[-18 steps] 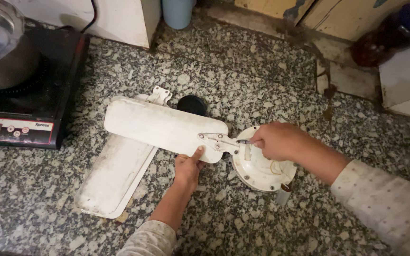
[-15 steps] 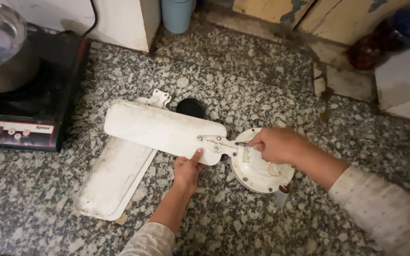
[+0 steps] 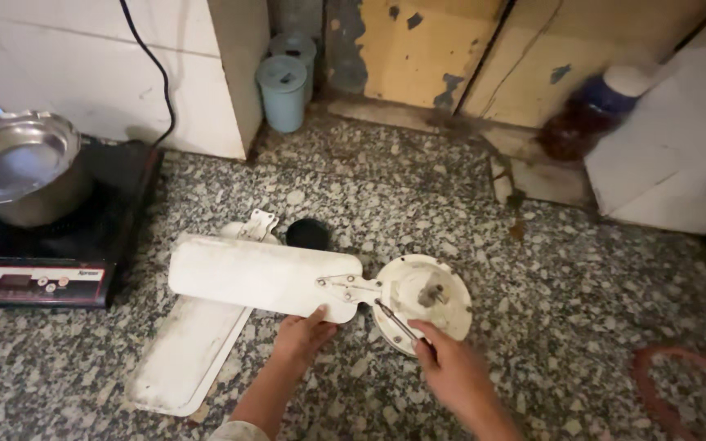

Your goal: The person assembles a white electric fan on a speckled floor, using a screwdriver to tighten screws on the fan hub and attaching fan blades one by one. The person handles the fan hub, blades, and screws, and uses a screwdriver throughout the process.

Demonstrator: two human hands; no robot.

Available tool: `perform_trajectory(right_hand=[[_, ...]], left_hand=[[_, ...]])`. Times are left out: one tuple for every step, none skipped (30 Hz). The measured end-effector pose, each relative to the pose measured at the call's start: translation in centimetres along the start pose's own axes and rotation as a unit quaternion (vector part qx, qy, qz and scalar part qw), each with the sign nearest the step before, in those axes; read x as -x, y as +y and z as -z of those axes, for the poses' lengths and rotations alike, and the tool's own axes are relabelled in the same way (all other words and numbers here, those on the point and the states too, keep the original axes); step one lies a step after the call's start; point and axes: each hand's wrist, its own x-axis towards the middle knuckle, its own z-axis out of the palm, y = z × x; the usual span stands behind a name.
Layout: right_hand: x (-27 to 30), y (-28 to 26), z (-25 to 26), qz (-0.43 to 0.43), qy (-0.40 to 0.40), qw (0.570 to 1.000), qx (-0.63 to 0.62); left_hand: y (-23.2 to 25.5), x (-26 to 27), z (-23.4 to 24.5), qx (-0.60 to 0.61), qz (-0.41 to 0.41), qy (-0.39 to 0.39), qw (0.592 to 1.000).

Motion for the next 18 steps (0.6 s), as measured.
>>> perform_trajectory(right_hand=[[0.7,0.8,-0.4,0.003,0.013,1.000,-0.026],[1.4,1.6,-0.7,0.006,0.027,0.998,-0.052],[1.8,2.3,-0.9,0.009,0.041,0.996,-0.079],[2.3,2.8,-1.1,-0.009,0.043,0.994,-0.096],[2.8,3.1,-1.3,-0.028,0.045,0.992,-0.112],[3.2,3.5,-1.5,-0.046,0.047,0.990,-0.129],[3.5,3.7,-1.5,-0.030,0.060,0.988,-0.139],[3.6,3.9,-1.8,-0.014,0.074,0.986,-0.149],[3.8,4.1,-1.9,0.003,0.086,0.984,-0.158],[3.8,4.4,-1.9,-0.022,0.041,0.982,-0.181],[3.6,4.7,-2.0,-0.046,-0.006,0.978,-0.201],[3.4,4.9,-2.2,-0.071,-0.052,0.971,-0.221],[3.6,5.0,-2.7,-0.023,-0.005,0.974,-0.225],[3.8,5.1,-3.4,0.025,0.043,0.972,-0.228],[3.9,5.1,-3.9,0.072,0.090,0.966,-0.232],[4.0,5.1,-4.3,0.080,0.101,0.967,-0.222],[4.2,4.9,-4.8,0.087,0.111,0.967,-0.212],[4.4,4.5,-5.2,0.095,0.122,0.967,-0.203]], left_hand=[[-0.3,0.3,-0.1,-0.006,0.009,0.014,1.000],[-0.7,0.7,-0.1,-0.012,0.018,0.029,0.999],[-0.9,1.0,-0.3,-0.018,0.026,0.043,0.999],[-1.1,1.5,-0.3,-0.031,0.029,0.042,0.998],[-1.6,2.2,-0.1,-0.044,0.033,0.040,0.998],[-2.2,2.9,0.0,-0.057,0.036,0.039,0.997],[-2.8,3.6,0.1,-0.059,0.033,0.034,0.997],[-3.5,4.2,0.3,-0.061,0.030,0.029,0.997],[-4.2,4.9,0.6,-0.060,0.027,0.025,0.998],[-4.9,5.4,0.9,-0.059,0.038,0.016,0.997],[-5.8,6.0,1.2,-0.057,0.050,0.009,0.997],[-6.5,6.7,1.4,-0.054,0.061,0.001,0.997],[-7.4,7.5,1.6,-0.068,0.075,0.001,0.995],[-8.1,8.2,1.7,-0.082,0.088,0.002,0.993],[-8.5,8.9,1.6,-0.096,0.103,0.003,0.990],[-8.4,9.7,1.7,-0.162,0.111,0.001,0.980],[-8.1,10.9,2.2,-0.229,0.120,0.000,0.966],[-7.7,12.0,2.3,-0.294,0.128,-0.001,0.947]])
